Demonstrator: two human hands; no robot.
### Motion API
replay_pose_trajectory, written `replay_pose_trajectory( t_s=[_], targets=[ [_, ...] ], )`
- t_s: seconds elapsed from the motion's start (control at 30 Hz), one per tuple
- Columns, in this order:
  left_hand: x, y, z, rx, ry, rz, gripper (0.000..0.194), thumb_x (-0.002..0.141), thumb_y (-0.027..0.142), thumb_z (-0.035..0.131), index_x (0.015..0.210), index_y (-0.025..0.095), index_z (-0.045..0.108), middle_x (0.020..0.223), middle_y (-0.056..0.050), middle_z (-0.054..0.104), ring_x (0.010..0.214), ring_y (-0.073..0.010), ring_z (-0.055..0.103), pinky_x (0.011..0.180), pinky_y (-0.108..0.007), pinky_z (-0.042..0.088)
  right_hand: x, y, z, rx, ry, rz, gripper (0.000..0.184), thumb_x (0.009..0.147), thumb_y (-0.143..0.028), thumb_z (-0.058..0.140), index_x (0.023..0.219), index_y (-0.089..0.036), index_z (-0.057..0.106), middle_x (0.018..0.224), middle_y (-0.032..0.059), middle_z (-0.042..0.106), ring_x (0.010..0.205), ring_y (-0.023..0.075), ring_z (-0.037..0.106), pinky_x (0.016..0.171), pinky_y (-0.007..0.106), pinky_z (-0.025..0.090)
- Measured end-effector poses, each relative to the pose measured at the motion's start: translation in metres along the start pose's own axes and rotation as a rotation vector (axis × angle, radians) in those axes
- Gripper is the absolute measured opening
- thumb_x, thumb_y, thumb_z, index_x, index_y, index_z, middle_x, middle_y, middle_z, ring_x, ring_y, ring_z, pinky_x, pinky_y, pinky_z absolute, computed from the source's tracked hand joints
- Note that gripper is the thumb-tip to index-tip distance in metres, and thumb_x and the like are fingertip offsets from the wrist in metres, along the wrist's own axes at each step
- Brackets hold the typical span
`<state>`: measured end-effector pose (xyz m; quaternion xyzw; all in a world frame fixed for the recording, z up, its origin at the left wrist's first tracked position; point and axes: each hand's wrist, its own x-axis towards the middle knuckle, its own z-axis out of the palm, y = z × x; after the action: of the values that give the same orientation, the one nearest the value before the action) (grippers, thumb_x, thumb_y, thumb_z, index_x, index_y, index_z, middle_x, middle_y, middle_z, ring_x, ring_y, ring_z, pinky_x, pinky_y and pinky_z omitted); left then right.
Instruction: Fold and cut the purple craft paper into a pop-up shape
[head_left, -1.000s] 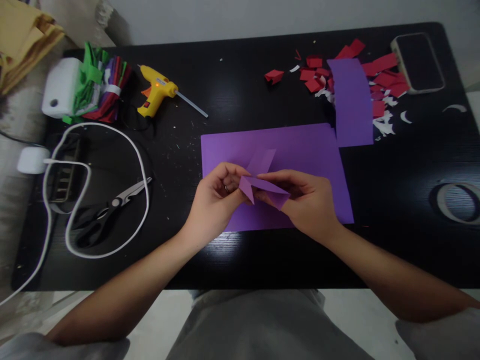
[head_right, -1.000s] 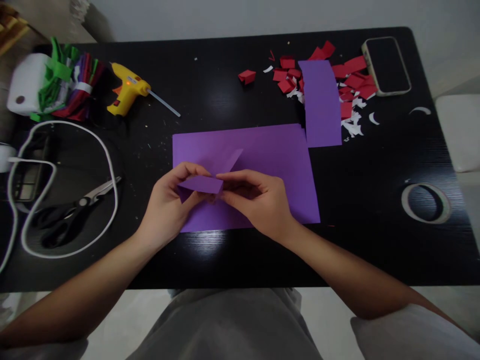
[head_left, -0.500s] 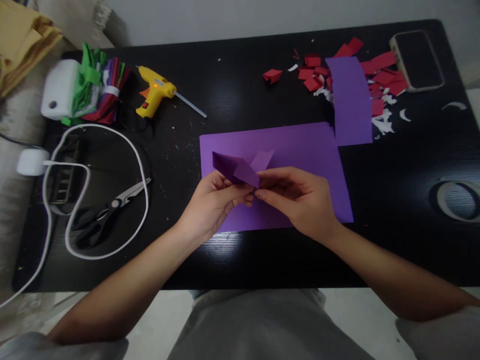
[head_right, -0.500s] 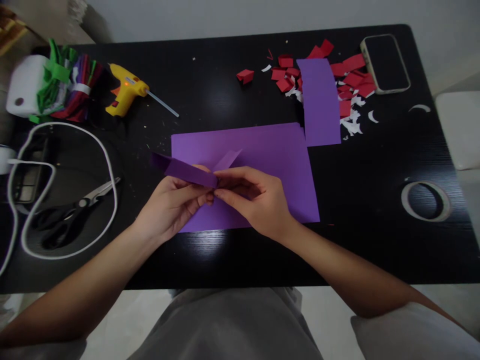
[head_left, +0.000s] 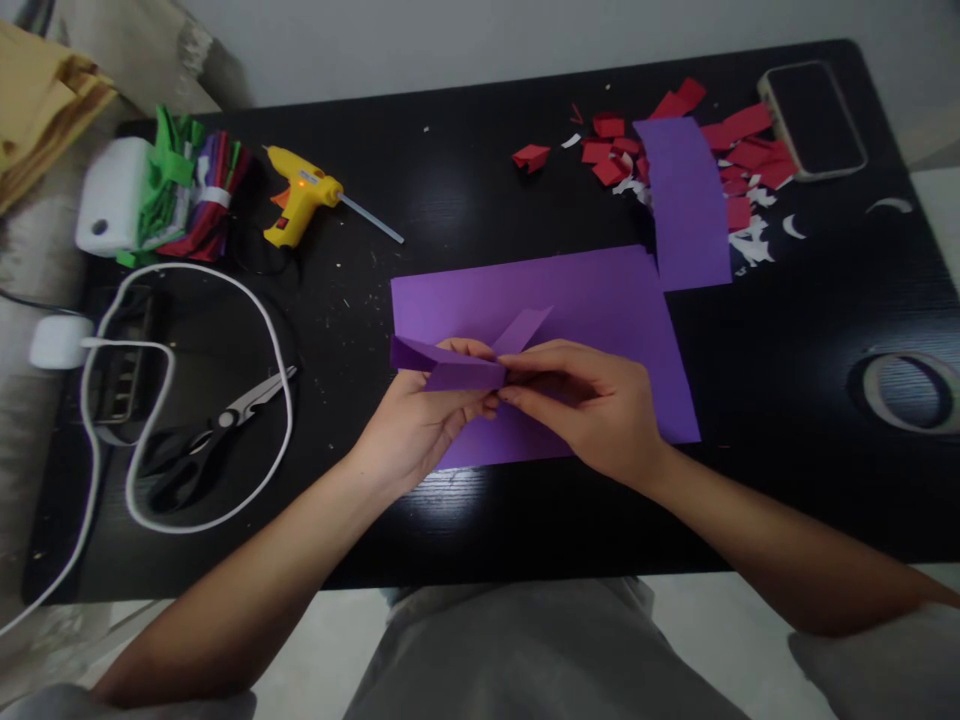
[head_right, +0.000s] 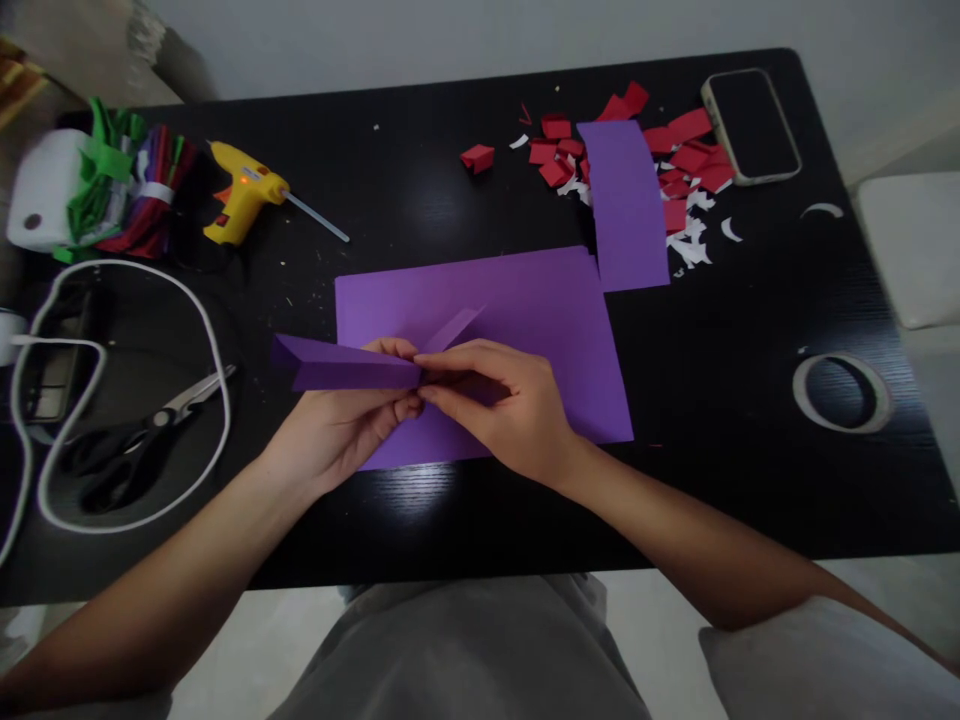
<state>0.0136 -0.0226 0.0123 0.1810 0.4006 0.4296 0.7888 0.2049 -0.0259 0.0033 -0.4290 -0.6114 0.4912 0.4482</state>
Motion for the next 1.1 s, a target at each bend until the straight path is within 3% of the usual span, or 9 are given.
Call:
replay_pose_trajectory(
  t_s=[0.33,0.53,0.8,0.93,1.1],
  targets=[
    [0.004,0.003,-0.004,-0.060,-0.024,-0.105,0.026,0.074,0.003,0.084,0.096,0.012,0.073,0.078,-0.004,0.074,0.067,-0.0114,0.073,0.069,-0.018,0.063,0.001,-0.003,0.000,0.031,-0.001,-0.011,0.027,0.088,-0.015,0.081,0.110,-0.032,0.082,0.108,0.0007,0.082,0.098,0.0202,0.077,0.093,0.039,0.067],
    [0.001,0.002,0.000,0.037,0.009,0.008,0.028,0.073,0.003,0.084,0.095,0.013,0.070,0.077,-0.003,0.075,0.065,-0.0113,0.073,0.067,-0.018,0.062,0.001,-0.004,0.002,0.174,-0.002,0.037,0.022,0.090,-0.014,0.077,0.108,-0.024,0.082,0.107,0.0037,0.082,0.099,0.0183,0.079,0.090,0.032,0.068],
    [-0.003,-0.004,-0.012,0.410,-0.010,0.266,0.026,0.085,0.018,0.084,0.106,0.020,0.070,0.088,-0.002,0.075,0.076,-0.0136,0.072,0.075,-0.024,0.060,0.002,-0.003,0.004,0.228,0.032,0.134,0.014,0.089,-0.015,0.079,0.099,-0.024,0.083,0.092,0.0002,0.083,0.085,0.0153,0.080,0.085,0.029,0.067],
    [-0.002,-0.004,-0.014,0.436,-0.023,0.286,0.024,0.088,0.022,0.083,0.108,0.021,0.070,0.087,-0.002,0.073,0.076,-0.0121,0.071,0.075,-0.022,0.058,0.002,-0.004,0.004,0.186,0.049,0.104,0.015,0.088,-0.013,0.079,0.097,-0.024,0.083,0.090,-0.0005,0.083,0.084,0.0155,0.080,0.082,0.028,0.067],
    [-0.003,-0.002,-0.007,0.303,0.000,0.197,0.029,0.080,0.016,0.087,0.104,0.018,0.071,0.088,-0.002,0.073,0.075,-0.0124,0.072,0.071,-0.020,0.060,0.001,-0.005,0.003,0.042,0.074,0.016,0.019,0.088,-0.011,0.078,0.098,-0.025,0.083,0.096,0.0000,0.084,0.090,0.0167,0.079,0.083,0.029,0.065]
  ],
)
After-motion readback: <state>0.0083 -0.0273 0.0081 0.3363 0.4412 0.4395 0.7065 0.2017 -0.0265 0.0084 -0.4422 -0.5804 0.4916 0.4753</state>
